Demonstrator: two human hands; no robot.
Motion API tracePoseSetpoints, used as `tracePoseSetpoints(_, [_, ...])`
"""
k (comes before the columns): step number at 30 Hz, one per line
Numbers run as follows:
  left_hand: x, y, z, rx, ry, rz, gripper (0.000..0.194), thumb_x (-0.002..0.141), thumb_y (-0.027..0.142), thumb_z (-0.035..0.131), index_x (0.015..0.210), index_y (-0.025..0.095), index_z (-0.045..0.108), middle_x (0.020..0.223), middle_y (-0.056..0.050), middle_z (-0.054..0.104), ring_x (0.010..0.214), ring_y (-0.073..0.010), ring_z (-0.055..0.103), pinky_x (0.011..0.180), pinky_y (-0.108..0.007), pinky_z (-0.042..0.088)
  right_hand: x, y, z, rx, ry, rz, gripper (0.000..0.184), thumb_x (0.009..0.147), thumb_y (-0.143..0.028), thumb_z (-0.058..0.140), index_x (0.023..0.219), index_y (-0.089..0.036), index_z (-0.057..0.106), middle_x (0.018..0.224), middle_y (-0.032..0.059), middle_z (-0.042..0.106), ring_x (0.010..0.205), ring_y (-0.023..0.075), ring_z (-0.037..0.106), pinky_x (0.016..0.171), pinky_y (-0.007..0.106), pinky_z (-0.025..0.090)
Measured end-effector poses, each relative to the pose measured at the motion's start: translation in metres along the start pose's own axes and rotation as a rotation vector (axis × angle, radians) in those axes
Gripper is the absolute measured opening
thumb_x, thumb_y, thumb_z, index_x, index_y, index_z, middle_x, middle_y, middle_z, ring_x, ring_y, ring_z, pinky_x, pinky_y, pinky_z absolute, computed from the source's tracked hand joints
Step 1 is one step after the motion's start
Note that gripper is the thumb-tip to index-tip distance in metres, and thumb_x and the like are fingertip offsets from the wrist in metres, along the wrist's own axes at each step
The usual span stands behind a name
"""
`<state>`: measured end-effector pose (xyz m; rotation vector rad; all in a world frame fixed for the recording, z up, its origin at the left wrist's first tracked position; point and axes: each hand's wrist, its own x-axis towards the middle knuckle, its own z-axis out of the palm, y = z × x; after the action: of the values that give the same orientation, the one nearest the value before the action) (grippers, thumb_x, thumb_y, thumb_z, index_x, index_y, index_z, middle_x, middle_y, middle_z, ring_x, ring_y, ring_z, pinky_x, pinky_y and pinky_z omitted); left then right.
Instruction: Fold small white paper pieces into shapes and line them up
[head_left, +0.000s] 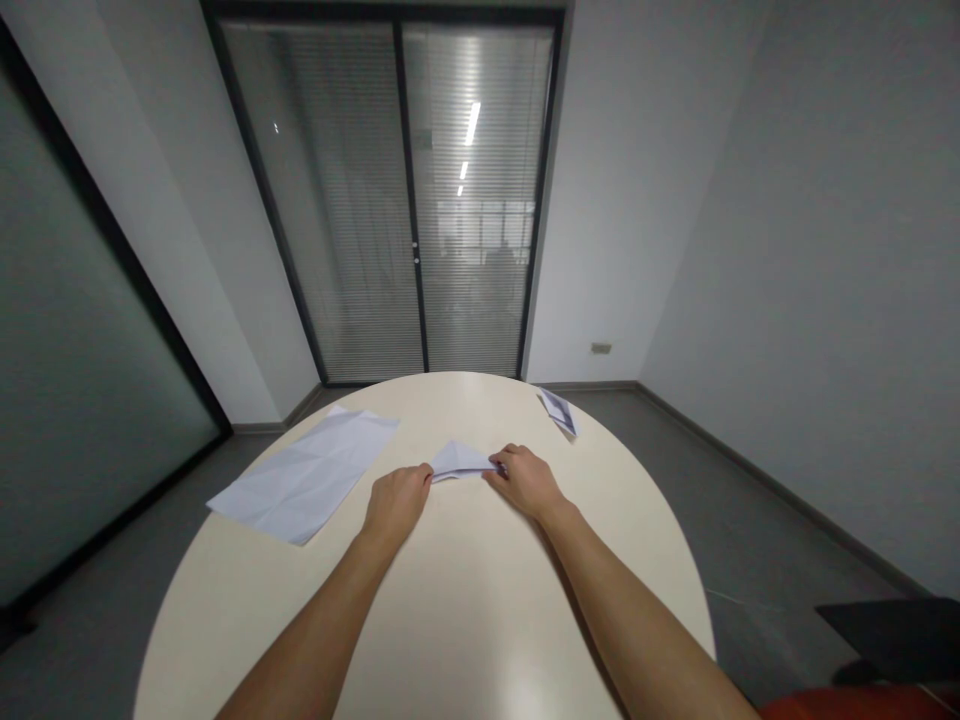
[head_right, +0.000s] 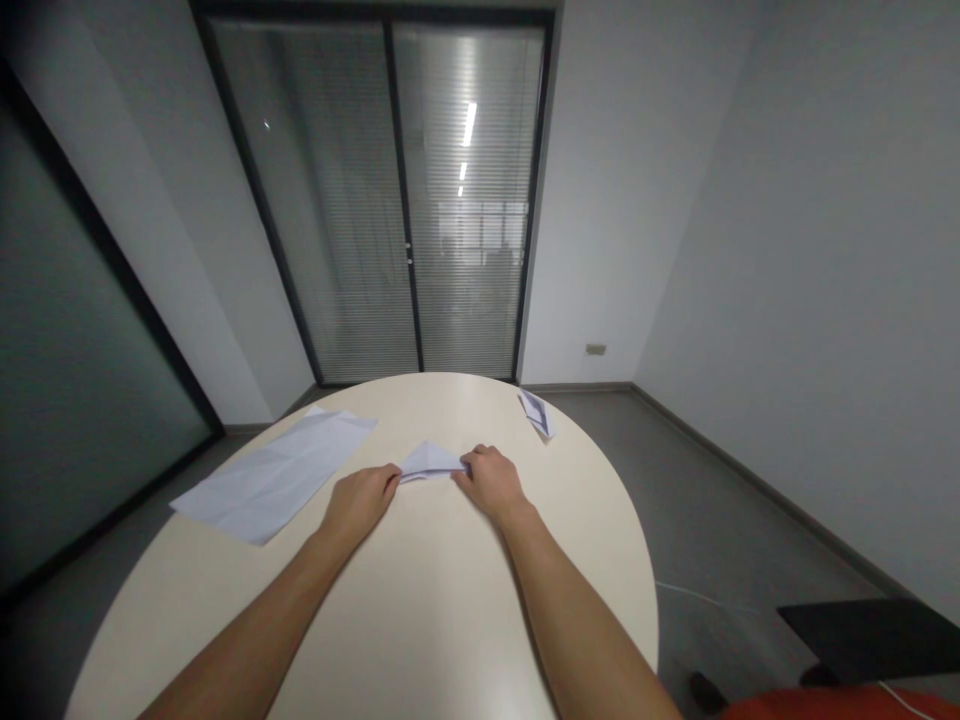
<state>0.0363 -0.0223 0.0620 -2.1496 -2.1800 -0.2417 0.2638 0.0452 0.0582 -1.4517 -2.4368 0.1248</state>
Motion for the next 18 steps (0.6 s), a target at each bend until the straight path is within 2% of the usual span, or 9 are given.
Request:
tracePoseSetpoints(6, [0.0, 0.0, -0.001, -0.005, 0.0, -0.005, 0.028, 0.102, 0.029, 0.043, 0.108, 0.025, 0.07, 0.1, -0.006, 0.078, 0.094, -0.023, 0.073, 0.073, -0.029, 0.047, 0.002, 0.003, 0.007, 0.059, 0.067, 0.036, 0.03, 0.096, -0.03, 0.051, 0.111, -0.022, 0.075, 0.114, 0.0088, 0.072, 0.109, 0.0229, 0.063, 0.087, 0.029, 0.046])
tracePoseSetpoints(10, [-0.001, -0.001, 0.002, -0.066, 0.057, -0.012, 0.026, 0.101, 0.03, 0.046, 0.106, 0.027, 0.071, 0.101, -0.005, 0.078, 0.093, -0.0228, 0.072, 0.073, -0.029, 0.046, 0.004, 0.008, 0.01, 0.16, 0.113, 0.099, 0.031, 0.097, -0.03, 0.05, 0.118, -0.022, 0.072, 0.115, 0.0075, 0.073, 0.108, 0.0228, 0.065, 0.09, 0.031, 0.047])
tracePoseSetpoints(14, [-0.001, -0.001, 0.008, -0.202, 0.115, -0.029, 0.022, 0.098, 0.029, 0.051, 0.103, 0.028, 0.072, 0.098, -0.003, 0.078, 0.09, -0.023, 0.072, 0.073, -0.03, 0.047, 0.007, 0.012, 0.01, 0.262, 0.194, 0.154, 0.031, 0.097, -0.026, 0.05, 0.117, -0.022, 0.073, 0.117, 0.0064, 0.074, 0.104, 0.0222, 0.067, 0.091, 0.033, 0.049])
tracePoseSetpoints(18, [0.002, -0.001, 0.013, -0.426, 0.165, -0.011, 0.018, 0.094, 0.021, 0.056, 0.103, 0.023, 0.07, 0.1, -0.003, 0.077, 0.088, -0.0199, 0.072, 0.077, -0.029, 0.048, 0.011, 0.014, 0.011, 0.296, 0.352, 0.088, 0.031, 0.096, -0.02, 0.049, 0.115, -0.021, 0.073, 0.116, 0.0063, 0.074, 0.108, 0.0243, 0.066, 0.096, 0.037, 0.05])
